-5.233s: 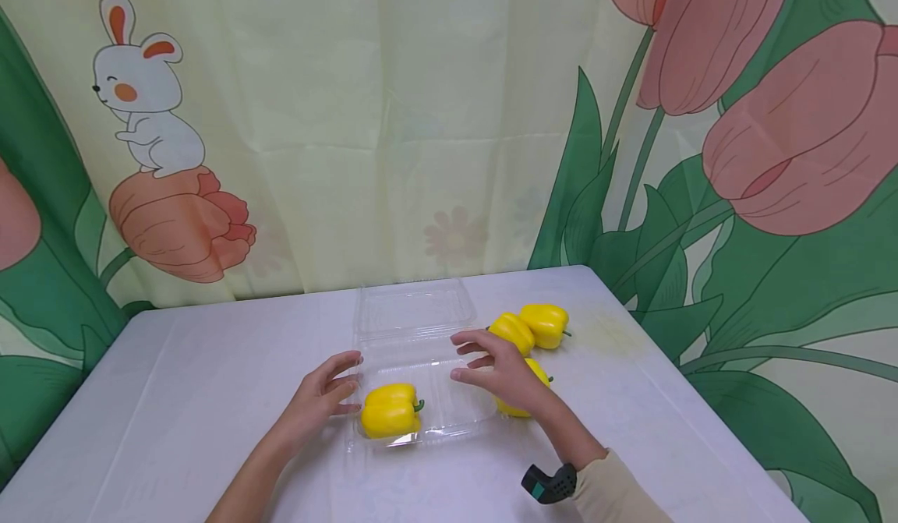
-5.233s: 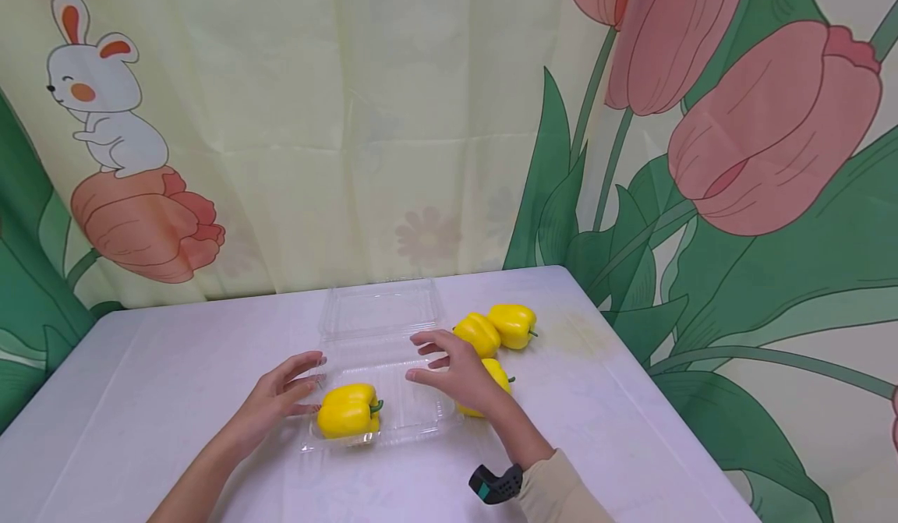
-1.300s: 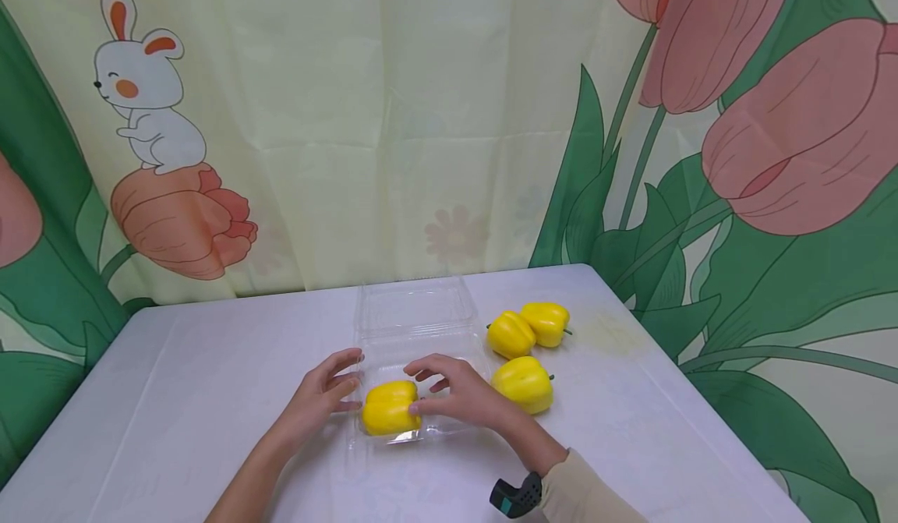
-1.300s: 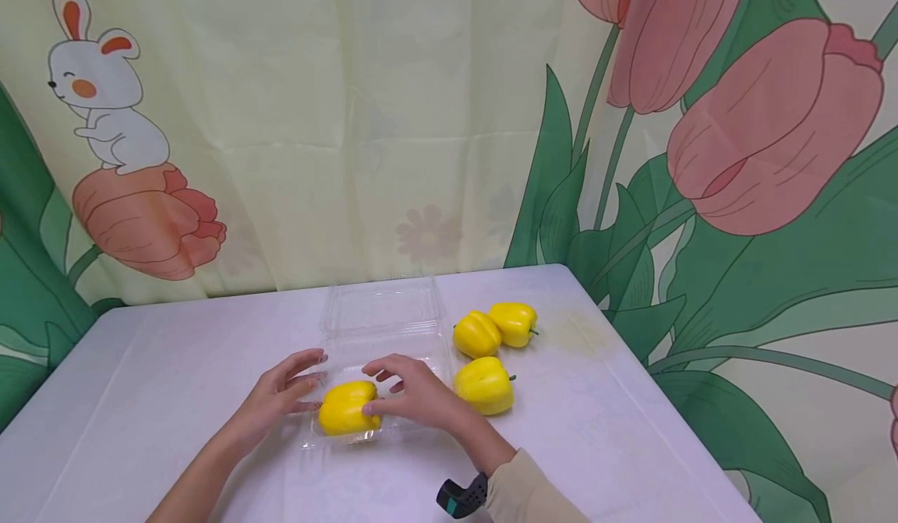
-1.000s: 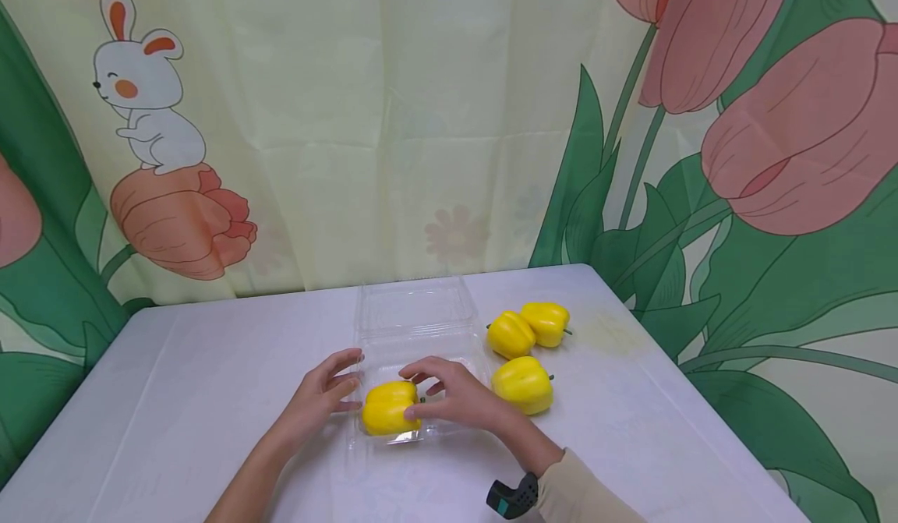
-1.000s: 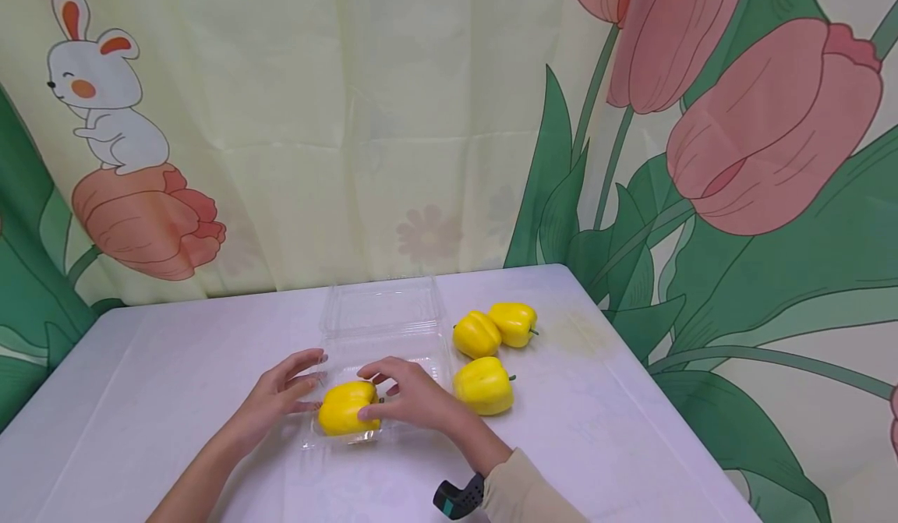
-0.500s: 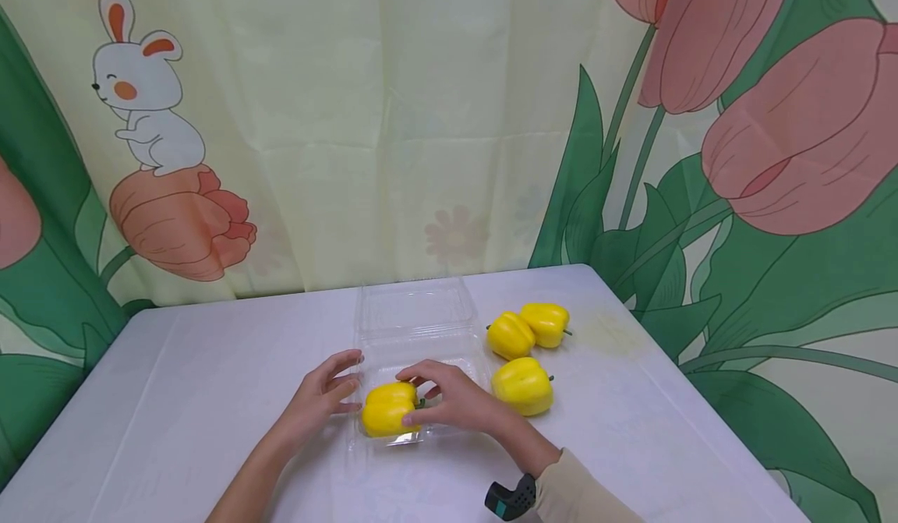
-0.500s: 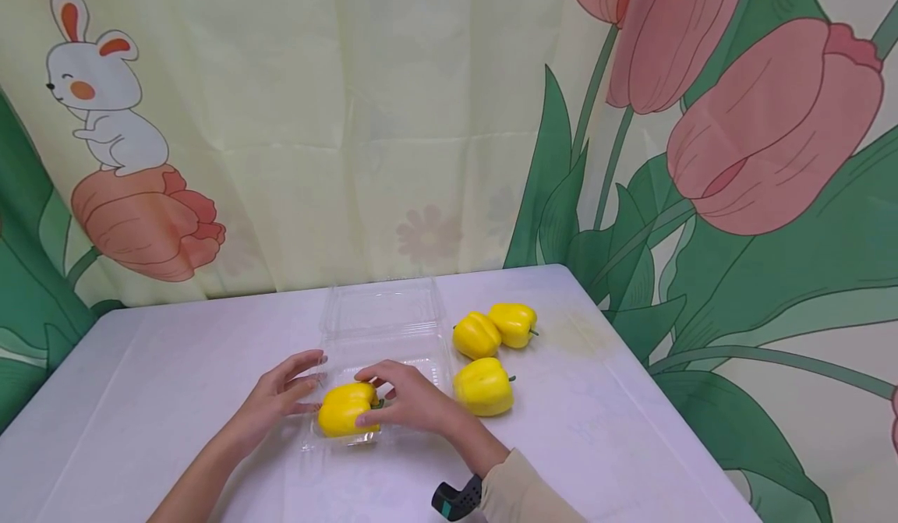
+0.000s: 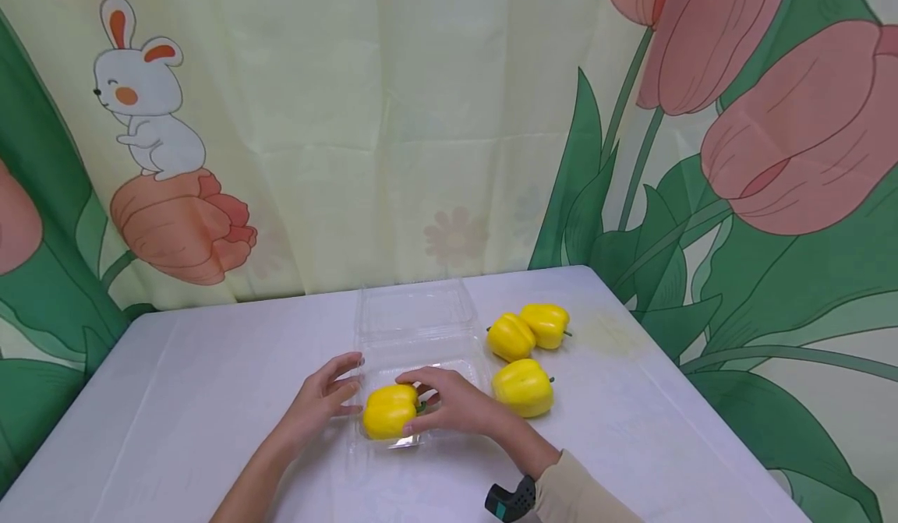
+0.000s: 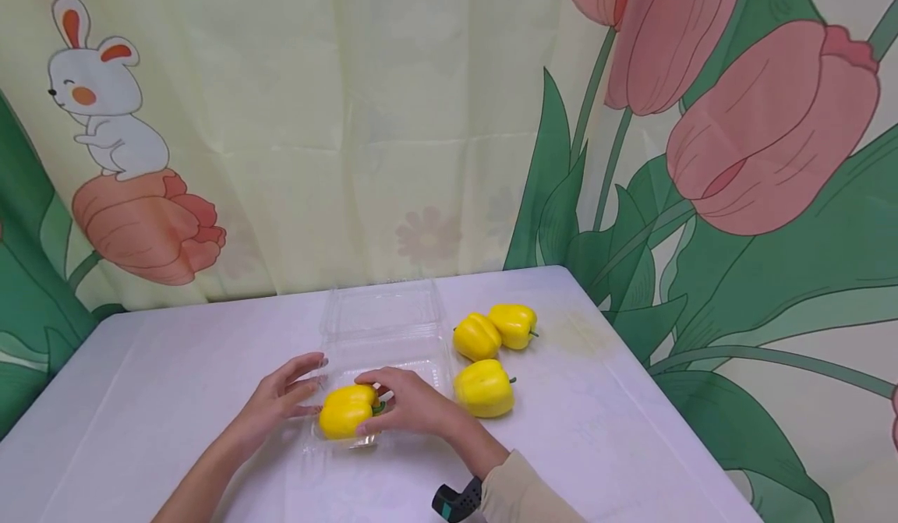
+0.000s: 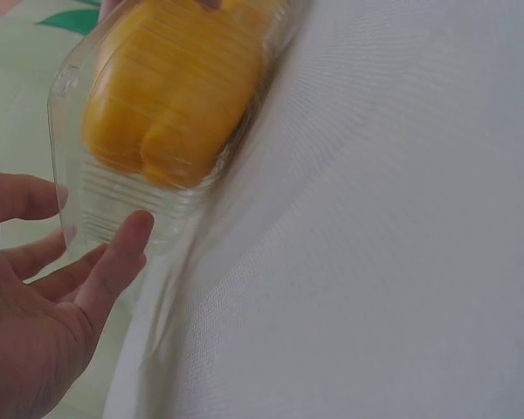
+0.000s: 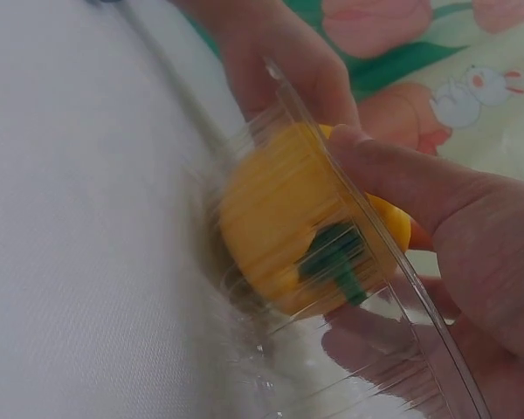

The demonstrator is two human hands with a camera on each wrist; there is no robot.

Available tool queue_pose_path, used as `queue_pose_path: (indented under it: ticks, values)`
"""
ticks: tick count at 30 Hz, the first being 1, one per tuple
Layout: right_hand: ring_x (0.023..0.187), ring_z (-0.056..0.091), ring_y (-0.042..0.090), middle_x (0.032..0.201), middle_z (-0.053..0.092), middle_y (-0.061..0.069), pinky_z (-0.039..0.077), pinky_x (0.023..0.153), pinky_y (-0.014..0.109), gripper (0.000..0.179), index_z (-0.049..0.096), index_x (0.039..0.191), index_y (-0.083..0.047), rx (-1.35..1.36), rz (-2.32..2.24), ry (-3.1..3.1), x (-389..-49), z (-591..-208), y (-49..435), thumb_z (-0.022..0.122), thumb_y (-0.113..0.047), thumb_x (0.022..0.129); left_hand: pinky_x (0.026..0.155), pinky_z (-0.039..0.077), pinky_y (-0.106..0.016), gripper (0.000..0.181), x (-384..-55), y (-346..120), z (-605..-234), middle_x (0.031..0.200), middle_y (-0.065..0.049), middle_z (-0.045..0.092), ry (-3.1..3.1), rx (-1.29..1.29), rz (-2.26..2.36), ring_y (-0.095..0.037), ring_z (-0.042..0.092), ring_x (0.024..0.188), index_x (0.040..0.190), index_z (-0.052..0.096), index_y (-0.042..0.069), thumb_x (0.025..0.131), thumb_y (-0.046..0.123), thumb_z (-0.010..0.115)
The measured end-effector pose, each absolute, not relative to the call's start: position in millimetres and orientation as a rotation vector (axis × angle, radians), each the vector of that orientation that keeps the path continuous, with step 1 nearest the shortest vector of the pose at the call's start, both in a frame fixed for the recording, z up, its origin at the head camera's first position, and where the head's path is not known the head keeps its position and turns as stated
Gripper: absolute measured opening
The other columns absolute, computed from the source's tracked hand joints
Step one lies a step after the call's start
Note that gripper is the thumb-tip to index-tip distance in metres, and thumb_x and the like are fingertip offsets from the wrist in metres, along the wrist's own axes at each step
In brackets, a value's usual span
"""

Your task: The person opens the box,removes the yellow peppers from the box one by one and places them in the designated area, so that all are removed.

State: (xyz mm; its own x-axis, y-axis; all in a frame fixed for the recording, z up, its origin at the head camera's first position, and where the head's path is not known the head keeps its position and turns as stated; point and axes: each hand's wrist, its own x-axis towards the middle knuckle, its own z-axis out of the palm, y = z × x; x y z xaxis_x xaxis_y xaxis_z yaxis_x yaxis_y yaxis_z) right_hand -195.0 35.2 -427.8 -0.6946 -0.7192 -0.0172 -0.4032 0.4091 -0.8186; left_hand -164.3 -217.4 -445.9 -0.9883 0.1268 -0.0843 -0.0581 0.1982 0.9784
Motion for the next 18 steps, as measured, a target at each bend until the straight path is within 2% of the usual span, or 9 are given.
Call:
queue_pose_path:
  ticks: [18]
  values:
    - [0.112,0.060,0.014,0.133,0.058,0.000,0.056,0.085,0.019,0.062,0.054,0.135,-0.012,-0.952,-1.218,2.302,-193.0,-428.3,36.1,0.079,-0.028,0.081,0.086,0.059,-0.037,0.051,-162.2,-216.4,-444.6,0.153,-0.017,0.036,2.302,0.071,1.915,-0.038,0.044,0.136,0.146,0.036,0.009,0.098,0.015,0.054]
